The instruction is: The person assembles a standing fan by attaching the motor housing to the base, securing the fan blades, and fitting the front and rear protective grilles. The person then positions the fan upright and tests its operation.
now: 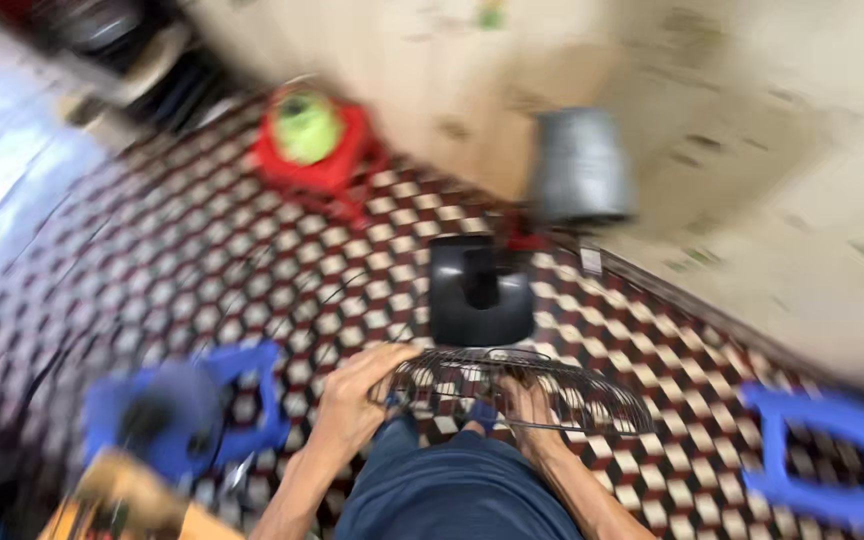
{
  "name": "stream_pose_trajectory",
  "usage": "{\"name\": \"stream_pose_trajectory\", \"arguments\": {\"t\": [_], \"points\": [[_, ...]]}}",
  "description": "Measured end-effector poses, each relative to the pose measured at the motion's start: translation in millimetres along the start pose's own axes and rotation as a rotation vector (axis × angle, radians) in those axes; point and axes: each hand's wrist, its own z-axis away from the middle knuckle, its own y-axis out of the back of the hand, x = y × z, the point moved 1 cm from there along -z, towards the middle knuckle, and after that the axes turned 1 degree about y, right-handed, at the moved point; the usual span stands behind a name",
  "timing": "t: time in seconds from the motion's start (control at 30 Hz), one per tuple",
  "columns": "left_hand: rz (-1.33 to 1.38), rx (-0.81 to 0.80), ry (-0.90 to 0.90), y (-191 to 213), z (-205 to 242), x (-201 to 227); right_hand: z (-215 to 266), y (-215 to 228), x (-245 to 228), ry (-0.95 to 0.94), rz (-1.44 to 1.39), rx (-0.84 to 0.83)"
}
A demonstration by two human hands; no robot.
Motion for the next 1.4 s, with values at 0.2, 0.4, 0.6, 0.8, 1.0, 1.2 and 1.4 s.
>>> {"name": "stream_pose_trajectory", "arguments": {"t": [0.2, 0.4, 0.6, 0.8, 1.0, 1.2, 1.4], "points": [[-0.087, 0.276, 0.479, 36.8, 64.9, -32.0, -47.5, -79.9, 20.1, -0.359, 0.407, -0.324], [-0.197, 0.842, 0.908, 60.8, 168.2, -94.6, -22.5, -179.9, 32.7, -0.397, 0.487, -0.591], [0.505, 1.496, 0.948, 88.0, 216.6, -248.6, -22.1, -264.2, 27.6, -0.312, 0.453, -0.698], [1.398, 1.613, 0.929, 103.9, 215.2, -377.0, -19.1, -374.5, 21.4, -0.049, 0.615, -0.513], [1.571, 1.745, 0.865, 117.8, 215.3, -402.9, 13.3, -523.1, 70.7, 0.552, 1.231, -0.863], [1.575, 1.9, 0.894, 119.9, 228.3, -386.5, 14.1, -630.3, 137.9, 0.822, 1.393, -1.216], [1.541, 1.976, 0.924, 102.6, 217.6, -364.1, -15.0, -639.2, 122.7, 1.024, 1.336, -1.329]]}}
